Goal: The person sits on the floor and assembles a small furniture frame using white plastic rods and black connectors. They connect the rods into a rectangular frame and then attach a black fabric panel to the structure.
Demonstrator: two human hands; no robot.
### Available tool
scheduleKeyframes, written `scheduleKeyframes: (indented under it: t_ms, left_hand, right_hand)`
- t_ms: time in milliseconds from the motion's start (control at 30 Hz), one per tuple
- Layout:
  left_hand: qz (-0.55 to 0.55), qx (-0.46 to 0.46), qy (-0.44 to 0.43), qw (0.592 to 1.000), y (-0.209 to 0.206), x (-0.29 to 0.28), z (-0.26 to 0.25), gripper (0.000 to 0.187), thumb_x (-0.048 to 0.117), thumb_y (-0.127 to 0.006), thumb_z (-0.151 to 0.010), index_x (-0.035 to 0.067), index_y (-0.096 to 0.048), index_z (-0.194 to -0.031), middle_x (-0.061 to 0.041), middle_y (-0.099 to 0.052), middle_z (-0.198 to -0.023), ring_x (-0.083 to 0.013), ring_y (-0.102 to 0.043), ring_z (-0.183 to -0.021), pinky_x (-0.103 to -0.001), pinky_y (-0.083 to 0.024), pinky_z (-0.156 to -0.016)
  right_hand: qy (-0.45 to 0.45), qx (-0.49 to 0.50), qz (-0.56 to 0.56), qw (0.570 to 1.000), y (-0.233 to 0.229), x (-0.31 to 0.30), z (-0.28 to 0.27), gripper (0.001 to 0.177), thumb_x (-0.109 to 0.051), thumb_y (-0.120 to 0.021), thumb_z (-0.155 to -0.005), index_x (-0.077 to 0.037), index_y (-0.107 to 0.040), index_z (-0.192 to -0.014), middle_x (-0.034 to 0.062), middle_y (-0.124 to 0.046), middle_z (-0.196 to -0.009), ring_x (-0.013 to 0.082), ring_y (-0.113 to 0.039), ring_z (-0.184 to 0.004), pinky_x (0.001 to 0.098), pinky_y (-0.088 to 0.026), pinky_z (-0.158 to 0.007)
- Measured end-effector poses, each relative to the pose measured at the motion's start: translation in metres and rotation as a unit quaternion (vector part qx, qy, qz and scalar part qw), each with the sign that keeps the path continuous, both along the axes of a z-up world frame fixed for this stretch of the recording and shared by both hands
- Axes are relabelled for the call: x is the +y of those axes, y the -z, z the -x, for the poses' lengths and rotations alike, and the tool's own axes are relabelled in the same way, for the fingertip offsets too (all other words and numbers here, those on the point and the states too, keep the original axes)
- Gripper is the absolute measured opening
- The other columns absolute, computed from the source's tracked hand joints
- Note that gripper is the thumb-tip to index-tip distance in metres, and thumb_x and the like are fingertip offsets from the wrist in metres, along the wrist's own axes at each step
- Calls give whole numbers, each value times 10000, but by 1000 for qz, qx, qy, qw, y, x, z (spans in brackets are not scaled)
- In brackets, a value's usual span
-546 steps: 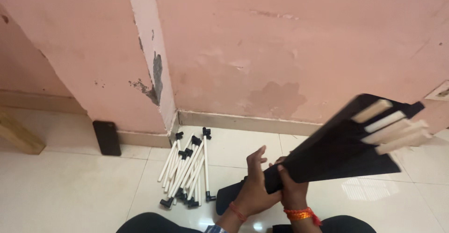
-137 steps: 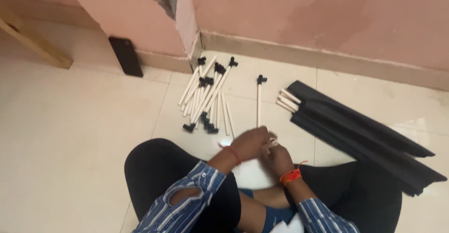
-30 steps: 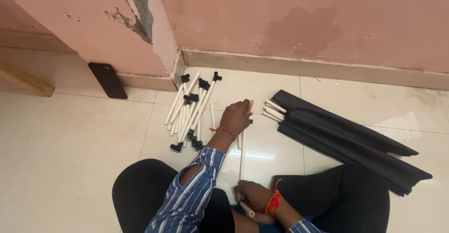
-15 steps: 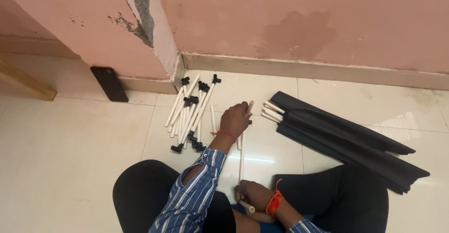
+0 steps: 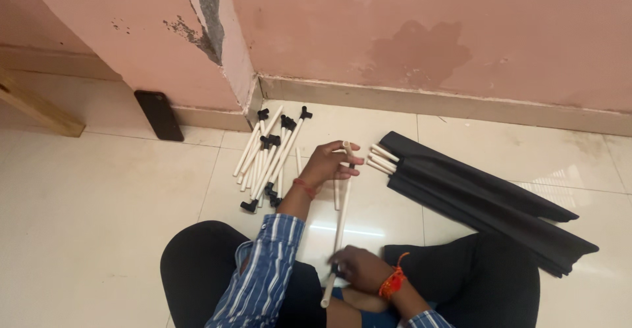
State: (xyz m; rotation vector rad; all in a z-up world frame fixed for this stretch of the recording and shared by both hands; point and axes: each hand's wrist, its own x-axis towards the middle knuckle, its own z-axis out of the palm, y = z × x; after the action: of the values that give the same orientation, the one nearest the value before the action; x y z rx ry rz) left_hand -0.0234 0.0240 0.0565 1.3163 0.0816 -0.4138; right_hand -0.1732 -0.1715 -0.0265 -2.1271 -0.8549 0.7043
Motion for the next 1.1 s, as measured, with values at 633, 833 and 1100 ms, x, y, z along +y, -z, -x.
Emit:
scheduleKeyframes:
  t_ms: [633,833,1100]
  left_hand:
    - [-111,-246,-43,962,-27,-16,54,214,-32,-663,-915,13,-666,-1124,-78,-790,-1070,-132,-738,-995,-299,-599,-856]
    - [-257,-244,-134,926,23,-20,52,227,-29,-625,-889,37,-693,-1095,-91,-793,-953,-192,-761,-825,-311,-597,-721]
    - [-340,-151,-122,920,64,-16,59,116,-22,-622,-912,26,-688,-993,-141,-756,-904,-296,-755,-844,-386,-582,-741]
  right_hand:
    - [292,52,-98,950,-3,-30,-25,487,-73,-660,-860,-129,-576,-1336,59,-742,-1004,165,-748,-964,325,-616,-796]
    - [268,85,-90,955,2,-32,-26,374,-129,-641,-910,-101,-621,-1282,63,-761,-1020,169,-755,-984,321,-623,-817]
    - [243,76,-76,964,18,-30,-28,351,-144,-658,-916,-93,-635,-1262,72,-776,-1067,190,-768,-974,334,-608,-850]
